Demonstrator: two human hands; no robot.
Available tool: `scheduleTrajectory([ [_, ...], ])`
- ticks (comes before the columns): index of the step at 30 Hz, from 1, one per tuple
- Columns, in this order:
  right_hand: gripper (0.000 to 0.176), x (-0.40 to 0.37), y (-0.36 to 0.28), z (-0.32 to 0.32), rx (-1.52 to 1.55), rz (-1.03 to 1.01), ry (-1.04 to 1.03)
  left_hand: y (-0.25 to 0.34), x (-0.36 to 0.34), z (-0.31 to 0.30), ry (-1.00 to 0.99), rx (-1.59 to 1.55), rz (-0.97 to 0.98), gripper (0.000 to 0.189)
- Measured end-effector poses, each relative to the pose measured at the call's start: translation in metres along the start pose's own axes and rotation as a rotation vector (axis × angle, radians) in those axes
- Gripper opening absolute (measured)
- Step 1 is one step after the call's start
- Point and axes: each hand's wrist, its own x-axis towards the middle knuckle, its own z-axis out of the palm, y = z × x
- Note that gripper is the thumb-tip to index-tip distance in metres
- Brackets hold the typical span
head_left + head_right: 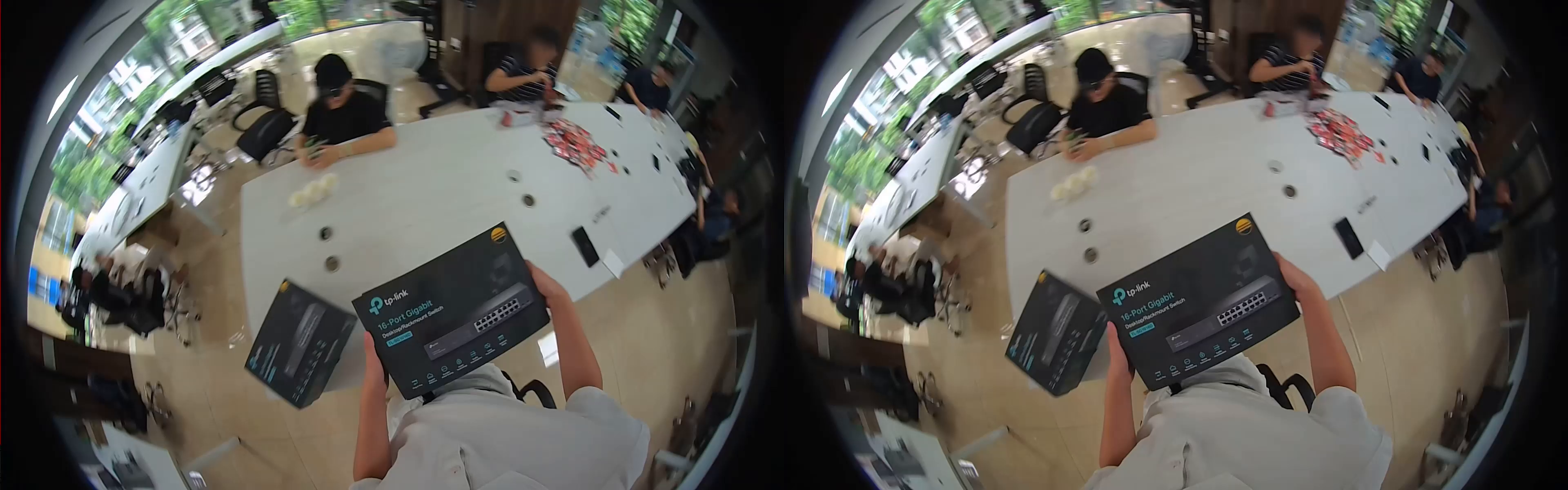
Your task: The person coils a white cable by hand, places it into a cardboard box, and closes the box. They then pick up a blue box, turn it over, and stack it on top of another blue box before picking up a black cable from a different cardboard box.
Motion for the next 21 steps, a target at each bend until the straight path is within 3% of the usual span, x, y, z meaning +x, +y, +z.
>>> scheduleTrajectory([
  [2, 0.044, -0.023, -0.008, 0.045, -0.005, -0.154, -0.134, 0.035, -0.044, -0.038, 0.03, -0.07, 0.035, 0.081],
  [3, 0.042, -0.043, -0.02, 0.079, -0.186, -0.378, -0.166, 0.055, -0.069, -0.057, 0.061, -0.044, 0.071, 0.081],
  [4, 0.041, -0.06, -0.038, 0.1, -0.25, -0.43, -0.129, 0.072, -0.09, -0.06, 0.109, -0.032, 0.11, 0.082],
  [6, 0.042, -0.079, -0.031, 0.153, -0.155, -0.399, -0.23, 0.095, -0.157, -0.103, 0.137, -0.055, 0.143, 0.084],
  [8, 0.043, -0.063, -0.003, 0.204, 0.072, -0.227, -0.299, 0.091, -0.21, -0.165, 0.279, -0.093, 0.203, 0.086],
  [10, 0.043, -0.071, 0.006, 0.272, -0.168, -0.286, -0.443, 0.074, -0.259, -0.221, 0.416, -0.146, 0.239, 0.088],
  [11, 0.043, -0.065, -0.006, 0.281, -0.266, -0.331, -0.498, 0.073, -0.275, -0.209, 0.478, -0.219, 0.26, 0.088],
  [12, 0.043, -0.094, -0.008, 0.332, -0.371, -0.462, -0.585, 0.074, -0.309, -0.224, 0.524, -0.291, 0.276, 0.088],
  [15, 0.039, -0.163, -0.01, 0.459, -0.536, -0.385, -0.825, 0.043, -0.388, -0.275, 0.676, -0.455, 0.389, 0.088],
  [18, 0.037, -0.177, 0.001, 0.544, -0.68, -0.433, -1.07, 0.011, -0.431, -0.28, 0.898, -0.599, 0.464, 0.086],
  [21, 0.037, -0.218, 0.033, 0.641, -0.828, -0.354, -1.236, -0.01, -0.479, -0.312, 1.044, -0.708, 0.555, 0.083],
])
